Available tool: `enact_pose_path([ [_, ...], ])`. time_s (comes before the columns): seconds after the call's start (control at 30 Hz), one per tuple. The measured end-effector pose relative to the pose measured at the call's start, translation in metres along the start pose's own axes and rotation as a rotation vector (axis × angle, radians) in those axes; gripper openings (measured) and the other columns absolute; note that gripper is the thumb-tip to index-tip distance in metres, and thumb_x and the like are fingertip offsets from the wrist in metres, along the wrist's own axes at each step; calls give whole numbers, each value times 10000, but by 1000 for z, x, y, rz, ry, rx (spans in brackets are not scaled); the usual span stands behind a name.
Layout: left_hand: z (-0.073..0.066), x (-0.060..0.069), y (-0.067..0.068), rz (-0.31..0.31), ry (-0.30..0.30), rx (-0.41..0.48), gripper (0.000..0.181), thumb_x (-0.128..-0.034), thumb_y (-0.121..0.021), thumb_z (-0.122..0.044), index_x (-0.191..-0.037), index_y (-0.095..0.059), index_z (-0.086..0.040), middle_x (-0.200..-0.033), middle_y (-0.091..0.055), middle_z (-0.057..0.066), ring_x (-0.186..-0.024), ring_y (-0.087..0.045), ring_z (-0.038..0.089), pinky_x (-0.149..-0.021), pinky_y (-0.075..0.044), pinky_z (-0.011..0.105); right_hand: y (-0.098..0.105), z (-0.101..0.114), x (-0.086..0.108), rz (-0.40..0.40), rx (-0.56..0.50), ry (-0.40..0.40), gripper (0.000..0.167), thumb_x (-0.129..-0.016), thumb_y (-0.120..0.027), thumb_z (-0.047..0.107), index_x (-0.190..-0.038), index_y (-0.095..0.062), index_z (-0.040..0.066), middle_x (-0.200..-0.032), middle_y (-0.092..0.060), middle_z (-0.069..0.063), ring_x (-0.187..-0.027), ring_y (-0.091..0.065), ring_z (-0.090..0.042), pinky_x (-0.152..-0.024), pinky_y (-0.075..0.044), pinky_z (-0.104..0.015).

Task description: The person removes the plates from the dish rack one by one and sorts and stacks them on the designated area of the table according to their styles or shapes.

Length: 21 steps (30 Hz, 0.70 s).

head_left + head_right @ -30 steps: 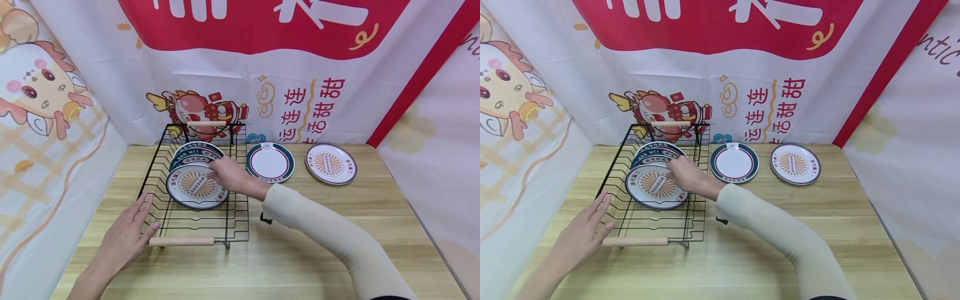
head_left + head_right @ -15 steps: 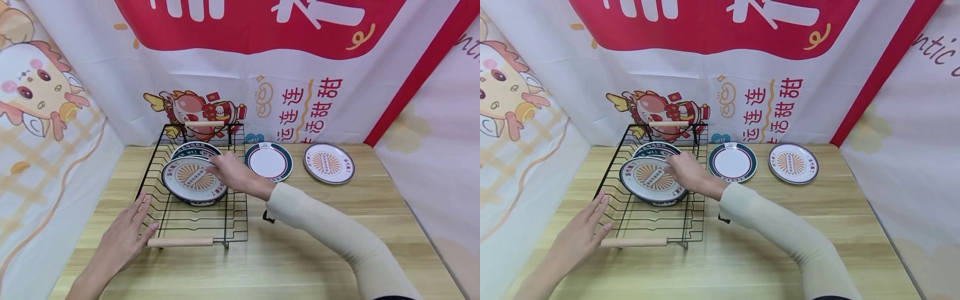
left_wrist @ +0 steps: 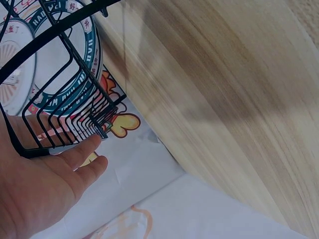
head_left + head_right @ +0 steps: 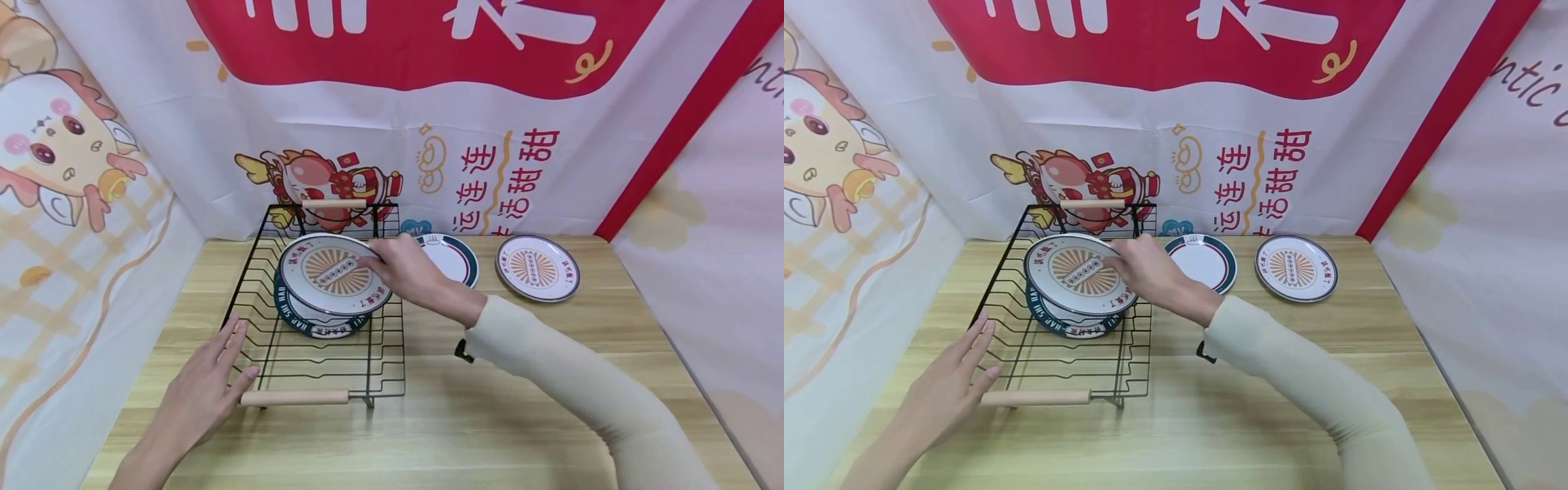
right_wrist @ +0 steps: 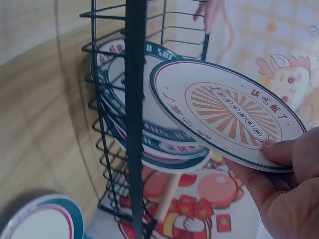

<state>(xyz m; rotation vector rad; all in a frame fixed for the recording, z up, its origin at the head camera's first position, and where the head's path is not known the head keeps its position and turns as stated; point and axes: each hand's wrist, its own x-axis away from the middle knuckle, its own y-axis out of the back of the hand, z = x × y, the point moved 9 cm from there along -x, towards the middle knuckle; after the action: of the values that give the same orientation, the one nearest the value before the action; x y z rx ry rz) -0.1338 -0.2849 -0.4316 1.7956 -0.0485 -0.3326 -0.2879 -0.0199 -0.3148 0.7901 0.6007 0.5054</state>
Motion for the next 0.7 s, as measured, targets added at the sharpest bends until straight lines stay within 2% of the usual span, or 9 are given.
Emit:
enact_pose_path([
  [0.1,0,1,0,-2,1,0,766,-1096,-549,-421,-1680,-235,-38,-1786,-85,67,-1425,-417,546,-1114,-397,693,18,-1,7,-47,9,16,180,-1024,-715,128,-1139,-786,9,-914,-806,-107,-722,-774,-161,-587,-581,-150],
  [0.3,1,0,-2,-10,-4,-6,764,-1097,-548,-411,-1685,-223,-46,-1786,-89,63,-1438,-418,527,-1241,-300,608,54,-10,23,-143,65,18,126,-989,-756,109,-1022,-796,-6,-887,-802,-143,-719,-786,-221,-598,-620,-217],
  [0.43,1,0,-2,-8,-9,-7,764,-1100,-539,-422,-1684,-226,-43,-1785,-98,70,-1435,-420,528,-1218,-323,623,74,-22,35,-163,73,-37,151,-987,-756,99,-1072,-793,-20,-943,-805,-175,-731,-792,-248,-586,-630,-255],
  [0.6,1,0,-1,-2,-8,-6,764,-1102,-534,-421,-1683,-222,-36,-1785,-95,74,-1438,-415,527,-1199,-338,634,98,-40,47,-180,121,-121,159,-1003,-745,128,-1038,-787,-21,-869,-797,-157,-599,-721,-209,-446,-531,-247],
  [0.7,1,0,-1,2,-4,-8,767,-1101,-538,-420,-1684,-218,-38,-1786,-84,66,-1443,-410,526,-1205,-333,633,110,-53,55,-187,146,-172,179,-1013,-735,137,-1056,-787,-29,-843,-788,-157,-599,-701,-203,-439,-497,-219],
])
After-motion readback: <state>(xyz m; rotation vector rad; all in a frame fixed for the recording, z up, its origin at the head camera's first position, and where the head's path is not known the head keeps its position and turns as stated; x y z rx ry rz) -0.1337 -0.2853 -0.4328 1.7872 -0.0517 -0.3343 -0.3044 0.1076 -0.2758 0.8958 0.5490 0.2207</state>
